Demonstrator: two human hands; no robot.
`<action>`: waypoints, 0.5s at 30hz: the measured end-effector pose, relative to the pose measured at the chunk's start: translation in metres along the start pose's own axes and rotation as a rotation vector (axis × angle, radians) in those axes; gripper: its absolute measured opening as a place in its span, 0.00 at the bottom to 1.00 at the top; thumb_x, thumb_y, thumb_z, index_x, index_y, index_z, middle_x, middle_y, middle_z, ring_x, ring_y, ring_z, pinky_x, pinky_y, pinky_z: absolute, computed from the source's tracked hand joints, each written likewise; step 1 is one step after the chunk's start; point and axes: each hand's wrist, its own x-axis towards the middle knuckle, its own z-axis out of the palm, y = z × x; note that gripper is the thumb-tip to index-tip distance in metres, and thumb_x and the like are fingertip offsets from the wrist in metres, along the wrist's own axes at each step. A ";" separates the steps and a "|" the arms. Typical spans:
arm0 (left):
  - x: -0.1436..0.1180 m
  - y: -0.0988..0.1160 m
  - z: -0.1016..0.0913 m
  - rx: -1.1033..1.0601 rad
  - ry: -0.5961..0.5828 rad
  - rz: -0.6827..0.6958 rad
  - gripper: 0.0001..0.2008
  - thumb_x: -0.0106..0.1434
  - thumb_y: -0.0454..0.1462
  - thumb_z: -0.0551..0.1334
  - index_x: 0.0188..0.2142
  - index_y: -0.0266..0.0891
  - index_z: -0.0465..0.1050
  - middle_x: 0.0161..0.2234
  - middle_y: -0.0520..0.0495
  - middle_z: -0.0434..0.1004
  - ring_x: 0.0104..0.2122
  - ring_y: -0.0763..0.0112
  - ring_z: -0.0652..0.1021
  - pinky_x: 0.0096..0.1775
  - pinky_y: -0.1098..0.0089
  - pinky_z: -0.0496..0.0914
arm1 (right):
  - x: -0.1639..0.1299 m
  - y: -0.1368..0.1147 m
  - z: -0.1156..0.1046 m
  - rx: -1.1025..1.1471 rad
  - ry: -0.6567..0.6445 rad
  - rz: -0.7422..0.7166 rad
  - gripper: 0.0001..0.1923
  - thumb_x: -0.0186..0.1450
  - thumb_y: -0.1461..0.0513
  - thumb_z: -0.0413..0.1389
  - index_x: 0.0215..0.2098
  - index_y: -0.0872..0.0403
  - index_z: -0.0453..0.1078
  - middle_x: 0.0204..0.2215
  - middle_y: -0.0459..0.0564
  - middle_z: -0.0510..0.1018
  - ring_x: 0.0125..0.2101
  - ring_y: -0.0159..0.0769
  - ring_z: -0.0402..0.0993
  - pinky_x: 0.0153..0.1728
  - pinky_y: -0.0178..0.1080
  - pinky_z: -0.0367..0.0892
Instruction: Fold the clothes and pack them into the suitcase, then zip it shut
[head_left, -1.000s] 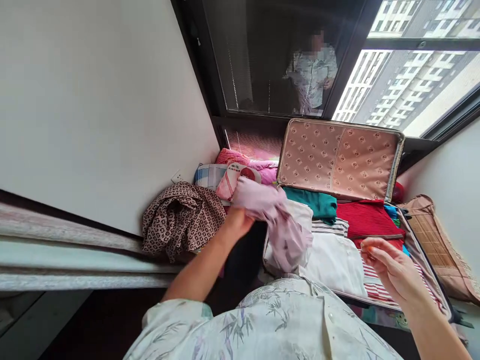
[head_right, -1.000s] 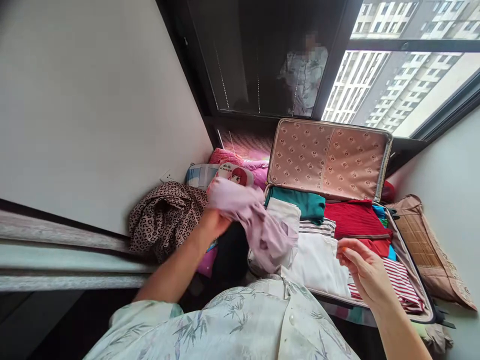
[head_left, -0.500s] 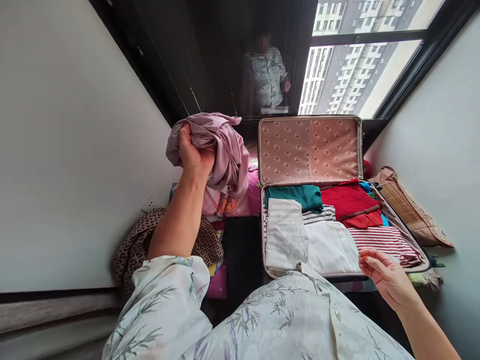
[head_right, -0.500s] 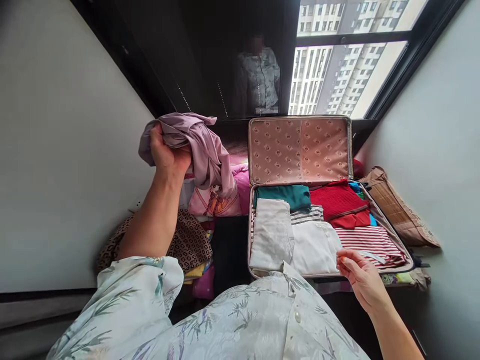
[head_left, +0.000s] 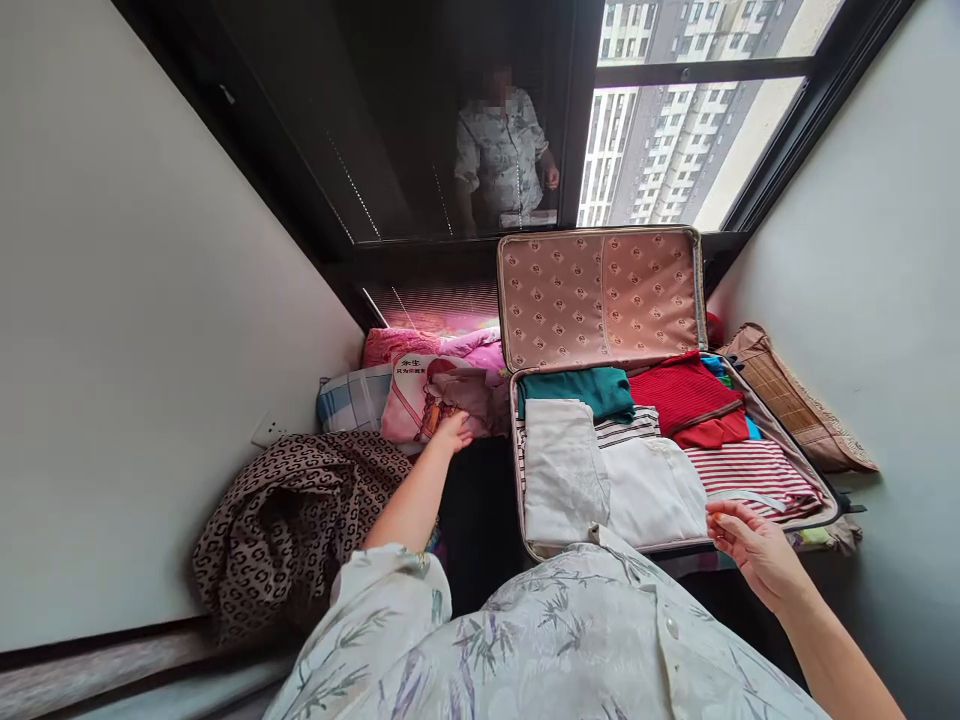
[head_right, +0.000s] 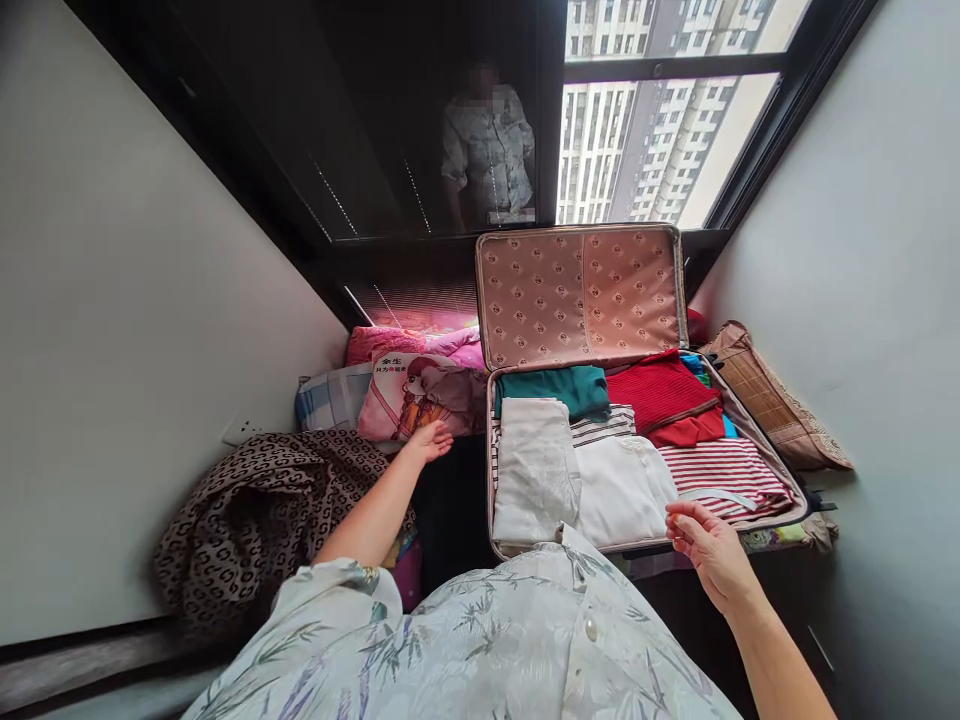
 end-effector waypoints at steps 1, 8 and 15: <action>0.001 -0.022 -0.007 -0.001 0.006 -0.062 0.03 0.66 0.35 0.62 0.40 0.39 0.72 0.36 0.41 0.78 0.37 0.63 0.81 0.41 0.65 0.76 | 0.003 0.003 -0.004 -0.003 0.002 0.013 0.24 0.39 0.54 0.78 0.31 0.54 0.81 0.27 0.49 0.80 0.27 0.31 0.74 0.25 0.30 0.72; -0.023 -0.119 -0.046 -0.159 -0.008 -0.231 0.05 0.69 0.32 0.58 0.36 0.36 0.71 0.34 0.38 0.79 0.29 0.68 0.81 0.32 0.72 0.73 | 0.034 0.008 -0.008 -0.058 0.007 0.066 0.20 0.41 0.57 0.74 0.30 0.54 0.79 0.25 0.48 0.79 0.26 0.30 0.73 0.25 0.31 0.69; -0.062 -0.136 -0.047 -0.223 0.026 -0.104 0.05 0.69 0.30 0.57 0.38 0.37 0.71 0.33 0.43 0.80 0.28 0.73 0.81 0.33 0.75 0.74 | 0.071 0.004 0.007 -0.252 -0.041 0.039 0.14 0.43 0.58 0.64 0.28 0.54 0.75 0.24 0.46 0.77 0.25 0.30 0.72 0.26 0.32 0.64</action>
